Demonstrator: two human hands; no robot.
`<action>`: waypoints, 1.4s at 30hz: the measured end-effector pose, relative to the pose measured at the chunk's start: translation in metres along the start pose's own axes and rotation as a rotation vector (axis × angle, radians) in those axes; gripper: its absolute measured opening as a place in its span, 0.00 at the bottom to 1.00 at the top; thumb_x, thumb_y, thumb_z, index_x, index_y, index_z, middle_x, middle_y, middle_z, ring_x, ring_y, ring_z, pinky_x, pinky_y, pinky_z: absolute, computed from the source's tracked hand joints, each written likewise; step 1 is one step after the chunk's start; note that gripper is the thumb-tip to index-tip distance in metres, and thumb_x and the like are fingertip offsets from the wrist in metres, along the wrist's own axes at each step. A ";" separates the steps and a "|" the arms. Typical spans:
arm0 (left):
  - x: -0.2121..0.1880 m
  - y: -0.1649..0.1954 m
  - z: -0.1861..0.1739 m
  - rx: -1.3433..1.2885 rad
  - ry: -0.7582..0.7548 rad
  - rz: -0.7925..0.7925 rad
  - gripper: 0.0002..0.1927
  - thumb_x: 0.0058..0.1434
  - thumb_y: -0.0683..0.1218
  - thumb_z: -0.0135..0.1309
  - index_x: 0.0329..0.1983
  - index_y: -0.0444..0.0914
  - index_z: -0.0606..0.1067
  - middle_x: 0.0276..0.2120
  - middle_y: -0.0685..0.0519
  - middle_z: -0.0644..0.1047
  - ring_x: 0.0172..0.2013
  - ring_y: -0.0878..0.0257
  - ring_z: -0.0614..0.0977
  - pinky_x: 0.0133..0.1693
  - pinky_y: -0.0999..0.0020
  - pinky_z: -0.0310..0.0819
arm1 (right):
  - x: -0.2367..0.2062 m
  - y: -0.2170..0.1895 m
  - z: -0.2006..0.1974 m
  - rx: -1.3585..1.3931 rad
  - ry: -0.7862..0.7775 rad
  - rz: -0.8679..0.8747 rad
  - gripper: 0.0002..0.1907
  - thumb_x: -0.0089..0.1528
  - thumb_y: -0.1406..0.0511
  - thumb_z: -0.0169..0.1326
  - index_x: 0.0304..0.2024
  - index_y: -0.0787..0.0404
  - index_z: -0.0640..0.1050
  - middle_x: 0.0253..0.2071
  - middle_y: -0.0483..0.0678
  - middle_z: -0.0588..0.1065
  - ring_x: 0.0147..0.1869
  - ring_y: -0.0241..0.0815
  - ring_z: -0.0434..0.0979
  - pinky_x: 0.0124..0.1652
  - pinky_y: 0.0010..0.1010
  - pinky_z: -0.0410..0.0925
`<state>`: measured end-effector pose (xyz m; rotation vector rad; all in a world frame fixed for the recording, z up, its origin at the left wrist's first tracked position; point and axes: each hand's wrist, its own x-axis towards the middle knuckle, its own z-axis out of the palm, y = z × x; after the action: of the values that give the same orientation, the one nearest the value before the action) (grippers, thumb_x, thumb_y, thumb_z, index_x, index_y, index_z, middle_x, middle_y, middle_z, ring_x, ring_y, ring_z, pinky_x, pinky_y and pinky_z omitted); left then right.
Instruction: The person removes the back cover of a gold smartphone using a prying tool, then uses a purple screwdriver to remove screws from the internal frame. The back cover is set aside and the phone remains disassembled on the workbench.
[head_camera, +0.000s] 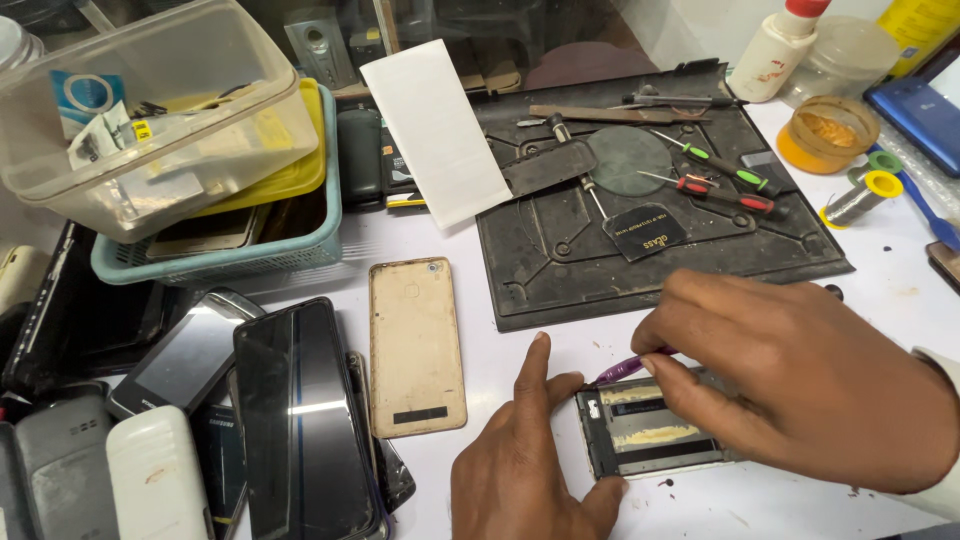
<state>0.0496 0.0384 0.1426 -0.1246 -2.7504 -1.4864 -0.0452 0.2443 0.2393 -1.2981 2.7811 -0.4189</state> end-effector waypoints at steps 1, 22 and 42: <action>0.000 0.000 0.000 -0.002 -0.003 -0.002 0.66 0.38 0.44 0.73 0.74 0.31 0.43 0.59 0.45 0.78 0.55 0.47 0.80 0.57 0.56 0.71 | 0.001 0.000 0.000 -0.008 -0.007 0.003 0.09 0.62 0.59 0.56 0.40 0.57 0.78 0.34 0.44 0.73 0.32 0.41 0.78 0.30 0.36 0.69; -0.008 -0.020 0.021 0.020 0.070 0.043 0.51 0.41 0.47 0.74 0.66 0.32 0.60 0.54 0.44 0.77 0.54 0.48 0.81 0.54 0.54 0.73 | 0.051 -0.047 -0.036 -0.433 -0.532 0.092 0.15 0.67 0.51 0.48 0.37 0.53 0.75 0.32 0.46 0.77 0.34 0.51 0.80 0.33 0.44 0.72; -0.014 -0.040 0.036 0.140 0.013 0.218 0.22 0.50 0.49 0.70 0.47 0.37 0.83 0.57 0.40 0.74 0.47 0.49 0.81 0.47 0.51 0.75 | 0.055 -0.031 -0.030 -0.078 -0.135 -0.437 0.12 0.53 0.64 0.59 0.38 0.62 0.76 0.35 0.48 0.73 0.42 0.50 0.77 0.33 0.42 0.69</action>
<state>0.0618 0.0459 0.0884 -0.3961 -2.7150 -1.2345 -0.0620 0.1901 0.2804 -1.8795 2.4164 -0.2263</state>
